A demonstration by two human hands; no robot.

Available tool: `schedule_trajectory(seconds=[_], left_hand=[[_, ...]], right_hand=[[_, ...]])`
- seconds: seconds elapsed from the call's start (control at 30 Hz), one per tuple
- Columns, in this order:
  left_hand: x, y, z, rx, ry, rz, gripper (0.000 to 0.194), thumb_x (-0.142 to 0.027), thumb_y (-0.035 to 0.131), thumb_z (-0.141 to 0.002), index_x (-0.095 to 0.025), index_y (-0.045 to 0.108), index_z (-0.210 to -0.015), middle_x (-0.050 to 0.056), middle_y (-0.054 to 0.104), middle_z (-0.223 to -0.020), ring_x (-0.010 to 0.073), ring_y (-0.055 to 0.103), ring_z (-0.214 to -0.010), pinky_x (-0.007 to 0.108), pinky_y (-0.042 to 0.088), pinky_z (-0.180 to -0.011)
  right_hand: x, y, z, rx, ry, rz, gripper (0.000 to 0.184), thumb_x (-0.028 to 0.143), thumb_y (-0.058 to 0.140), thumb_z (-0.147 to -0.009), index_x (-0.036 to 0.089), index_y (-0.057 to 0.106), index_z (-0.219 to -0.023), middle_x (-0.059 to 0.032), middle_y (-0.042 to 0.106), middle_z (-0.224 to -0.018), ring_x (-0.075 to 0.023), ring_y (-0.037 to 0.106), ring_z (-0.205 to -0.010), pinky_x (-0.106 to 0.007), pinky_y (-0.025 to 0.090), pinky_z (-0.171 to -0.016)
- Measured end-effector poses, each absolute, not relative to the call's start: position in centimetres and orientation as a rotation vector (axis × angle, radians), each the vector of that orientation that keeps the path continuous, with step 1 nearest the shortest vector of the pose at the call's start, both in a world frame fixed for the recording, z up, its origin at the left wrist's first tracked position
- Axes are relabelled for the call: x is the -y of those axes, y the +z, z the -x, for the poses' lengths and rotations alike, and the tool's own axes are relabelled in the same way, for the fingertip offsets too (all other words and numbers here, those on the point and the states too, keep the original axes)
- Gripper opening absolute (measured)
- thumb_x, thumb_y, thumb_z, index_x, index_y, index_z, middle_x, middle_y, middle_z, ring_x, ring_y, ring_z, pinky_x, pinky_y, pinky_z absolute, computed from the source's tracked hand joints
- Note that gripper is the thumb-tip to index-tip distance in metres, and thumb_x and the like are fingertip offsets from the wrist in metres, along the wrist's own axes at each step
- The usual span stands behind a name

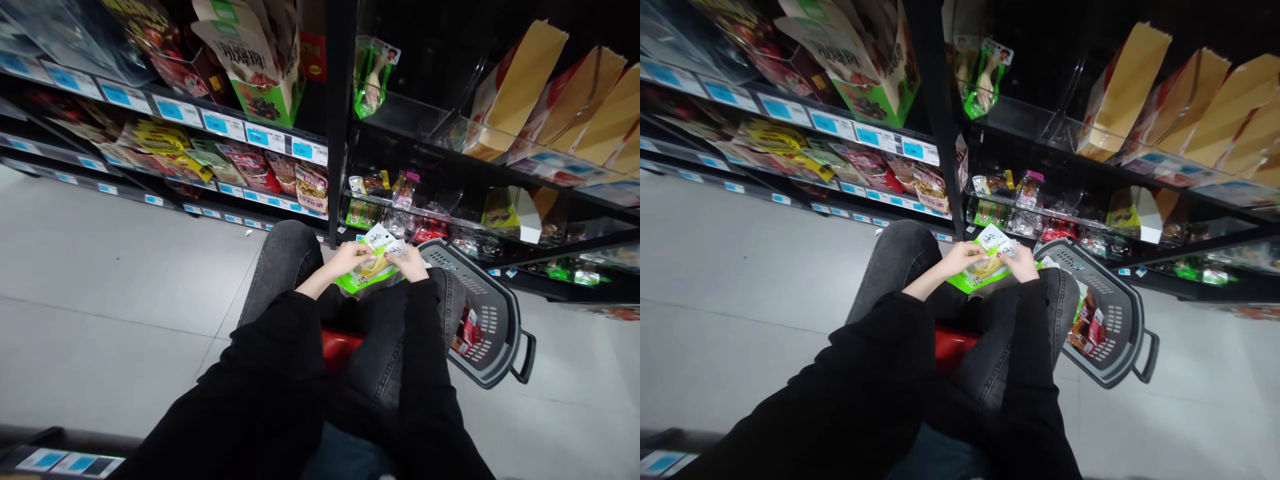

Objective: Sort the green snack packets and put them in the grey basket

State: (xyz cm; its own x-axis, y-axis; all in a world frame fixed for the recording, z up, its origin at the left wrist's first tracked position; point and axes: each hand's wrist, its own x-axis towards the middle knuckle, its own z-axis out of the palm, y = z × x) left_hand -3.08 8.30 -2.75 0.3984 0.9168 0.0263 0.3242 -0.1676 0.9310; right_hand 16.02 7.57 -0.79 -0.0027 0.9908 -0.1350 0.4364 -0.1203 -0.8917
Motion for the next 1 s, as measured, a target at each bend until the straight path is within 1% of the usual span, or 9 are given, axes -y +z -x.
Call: schedule_trajectory(seconds=[0.13, 0.3, 0.43, 0.53, 0.67, 0.77, 0.9, 1.0], left_hand=[[-8.2, -2.8, 3.1, -1.154, 0.799, -1.69, 0.017, -0.029, 0.059, -0.073, -0.013, 0.066, -0.069, 0.0, 0.059, -0.063, 0.0136, 0.052, -0.062, 0.024, 0.036, -0.059], [-8.0, -2.7, 2.8, -1.148, 0.806, -1.656, 0.017, -0.027, 0.058, -0.073, -0.013, 0.062, -0.065, 0.0, 0.058, -0.065, 0.0135, 0.051, -0.064, 0.024, 0.035, -0.06], [-8.0, -2.8, 2.7, -1.144, 0.827, -1.622, 0.016, -0.027, 0.057, -0.073, -0.014, 0.061, -0.065, 0.001, 0.059, -0.067, 0.0144, 0.052, -0.067, 0.024, 0.036, -0.063], [-8.0, -2.8, 2.7, -1.103, 0.823, -1.611, 0.018, -0.03, 0.057, -0.073, -0.014, 0.062, -0.068, 0.001, 0.06, -0.068, 0.0143, 0.052, -0.067, 0.025, 0.037, -0.064], [-8.1, -2.5, 2.7, -1.08, 0.757, -1.668, 0.023, -0.036, 0.057, -0.073, -0.014, 0.061, -0.069, -0.001, 0.057, -0.065, 0.0129, 0.049, -0.063, 0.024, 0.035, -0.06], [-8.4, -2.3, 2.9, -1.111, 0.686, -1.731, 0.024, -0.037, 0.058, -0.073, -0.014, 0.059, -0.065, -0.002, 0.052, -0.059, 0.0123, 0.047, -0.059, 0.023, 0.032, -0.056], [-8.6, -2.3, 3.0, -1.19, 0.636, -1.809, 0.018, -0.03, 0.057, -0.072, -0.015, 0.057, -0.062, -0.001, 0.051, -0.059, 0.0132, 0.047, -0.06, 0.024, 0.032, -0.057], [-8.7, -2.3, 3.0, -1.263, 0.64, -1.832, 0.016, -0.026, 0.055, -0.072, -0.016, 0.055, -0.06, 0.0, 0.051, -0.059, 0.0142, 0.047, -0.06, 0.025, 0.032, -0.059]], right_hand=[[-7.7, -1.3, -15.8, 1.448, 1.15, 1.564, 0.03, 0.035, 0.069, -0.053, 0.013, 0.063, -0.073, -0.005, 0.068, -0.073, -0.0176, 0.059, -0.066, -0.03, 0.047, -0.066], [-7.8, -1.1, -15.6, 1.402, 1.208, 1.545, 0.031, 0.033, 0.07, -0.051, 0.013, 0.062, -0.072, -0.0044, 0.067, -0.07, -0.0166, 0.059, -0.063, -0.03, 0.047, -0.063], [-7.7, -0.5, -15.1, 1.407, 1.139, 1.602, 0.03, 0.034, 0.07, -0.051, 0.012, 0.062, -0.072, -0.0053, 0.068, -0.071, -0.0177, 0.06, -0.064, -0.03, 0.047, -0.063], [-7.6, -0.5, -14.8, 1.401, 1.104, 1.626, 0.032, 0.034, 0.07, -0.051, 0.012, 0.063, -0.073, -0.0062, 0.068, -0.073, -0.0179, 0.06, -0.065, -0.029, 0.047, -0.062], [-7.7, -1.2, -14.4, 1.419, 1.188, 1.602, 0.03, 0.033, 0.069, -0.05, 0.013, 0.063, -0.071, -0.0059, 0.068, -0.073, -0.0183, 0.06, -0.066, -0.029, 0.047, -0.062], [-7.7, -1.9, -14.3, 1.475, 1.211, 1.578, 0.028, 0.034, 0.066, -0.055, 0.014, 0.062, -0.074, -0.0054, 0.068, -0.074, -0.018, 0.06, -0.068, -0.03, 0.048, -0.065], [-7.7, -2.1, -14.4, 1.597, 1.016, 1.63, 0.026, 0.031, 0.059, -0.062, 0.017, 0.061, -0.083, -0.0026, 0.066, -0.076, -0.0172, 0.058, -0.069, -0.031, 0.047, -0.07], [-7.7, -1.9, -14.5, 1.625, 0.847, 1.712, 0.023, 0.033, 0.06, -0.063, 0.019, 0.061, -0.081, -0.0016, 0.065, -0.073, -0.018, 0.057, -0.069, -0.032, 0.046, -0.073]])
